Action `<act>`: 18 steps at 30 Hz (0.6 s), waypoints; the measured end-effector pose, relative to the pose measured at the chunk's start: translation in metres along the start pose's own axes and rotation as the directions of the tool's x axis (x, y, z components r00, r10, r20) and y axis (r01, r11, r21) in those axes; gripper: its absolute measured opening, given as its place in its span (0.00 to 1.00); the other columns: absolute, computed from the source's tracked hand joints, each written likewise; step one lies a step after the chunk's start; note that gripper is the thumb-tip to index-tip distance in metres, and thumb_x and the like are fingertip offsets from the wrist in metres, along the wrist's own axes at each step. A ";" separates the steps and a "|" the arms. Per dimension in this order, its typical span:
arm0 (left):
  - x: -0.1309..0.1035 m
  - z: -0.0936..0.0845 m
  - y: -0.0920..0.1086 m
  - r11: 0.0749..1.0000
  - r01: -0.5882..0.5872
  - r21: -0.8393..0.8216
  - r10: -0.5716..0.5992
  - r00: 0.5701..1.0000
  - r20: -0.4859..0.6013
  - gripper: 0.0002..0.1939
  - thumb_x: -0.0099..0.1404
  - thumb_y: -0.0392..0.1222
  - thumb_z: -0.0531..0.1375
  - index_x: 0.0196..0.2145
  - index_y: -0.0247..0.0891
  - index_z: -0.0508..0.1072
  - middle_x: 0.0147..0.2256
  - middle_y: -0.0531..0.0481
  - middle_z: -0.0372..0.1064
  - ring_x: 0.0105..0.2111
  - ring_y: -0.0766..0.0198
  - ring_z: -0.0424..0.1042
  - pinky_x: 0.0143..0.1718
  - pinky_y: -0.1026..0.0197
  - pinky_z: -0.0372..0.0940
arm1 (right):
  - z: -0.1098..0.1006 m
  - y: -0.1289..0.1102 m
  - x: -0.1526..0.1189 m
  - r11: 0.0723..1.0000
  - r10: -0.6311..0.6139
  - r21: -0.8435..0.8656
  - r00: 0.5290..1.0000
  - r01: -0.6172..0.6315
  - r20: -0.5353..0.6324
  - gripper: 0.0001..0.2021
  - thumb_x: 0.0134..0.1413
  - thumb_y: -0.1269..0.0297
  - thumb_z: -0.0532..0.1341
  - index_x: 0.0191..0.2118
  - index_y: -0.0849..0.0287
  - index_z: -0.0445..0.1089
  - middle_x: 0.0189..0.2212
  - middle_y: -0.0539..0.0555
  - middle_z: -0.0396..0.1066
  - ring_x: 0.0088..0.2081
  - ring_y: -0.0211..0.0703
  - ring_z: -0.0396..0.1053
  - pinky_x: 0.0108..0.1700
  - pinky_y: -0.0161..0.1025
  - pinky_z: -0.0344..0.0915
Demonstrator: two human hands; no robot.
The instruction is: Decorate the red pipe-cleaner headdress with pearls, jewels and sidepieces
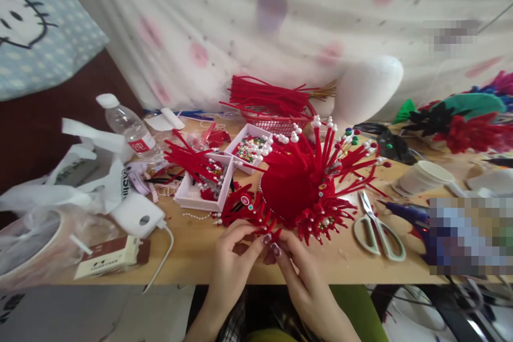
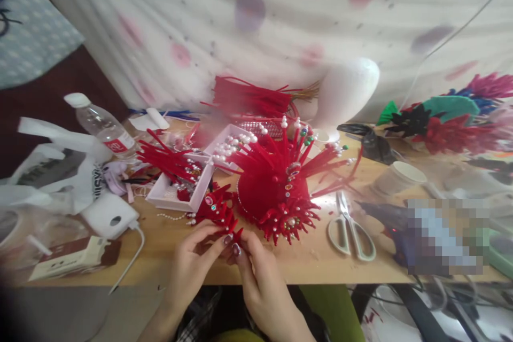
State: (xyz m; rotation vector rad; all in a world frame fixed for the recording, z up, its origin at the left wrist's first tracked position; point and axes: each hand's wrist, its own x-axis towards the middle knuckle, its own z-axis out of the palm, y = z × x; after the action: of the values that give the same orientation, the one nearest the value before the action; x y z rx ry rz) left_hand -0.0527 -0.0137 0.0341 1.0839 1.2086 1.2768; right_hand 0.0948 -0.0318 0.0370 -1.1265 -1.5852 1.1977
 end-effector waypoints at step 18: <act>0.005 -0.029 0.000 0.945 -0.012 0.326 0.049 0.993 -0.106 0.20 0.73 0.52 0.48 0.27 0.41 0.66 0.23 0.53 0.67 0.26 0.63 0.69 0.33 0.64 0.64 | 0.003 0.013 -0.001 0.916 0.258 0.325 0.966 -0.234 -0.033 0.15 0.67 0.49 0.52 0.40 0.57 0.62 0.29 0.53 0.75 0.30 0.39 0.70 0.38 0.36 0.66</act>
State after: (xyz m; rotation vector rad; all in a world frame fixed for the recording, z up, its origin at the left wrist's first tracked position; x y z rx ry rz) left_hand -0.0814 -0.0112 0.0314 1.2828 1.5325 1.2007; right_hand 0.0945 -0.0311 0.0239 -1.1636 -1.1619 1.4970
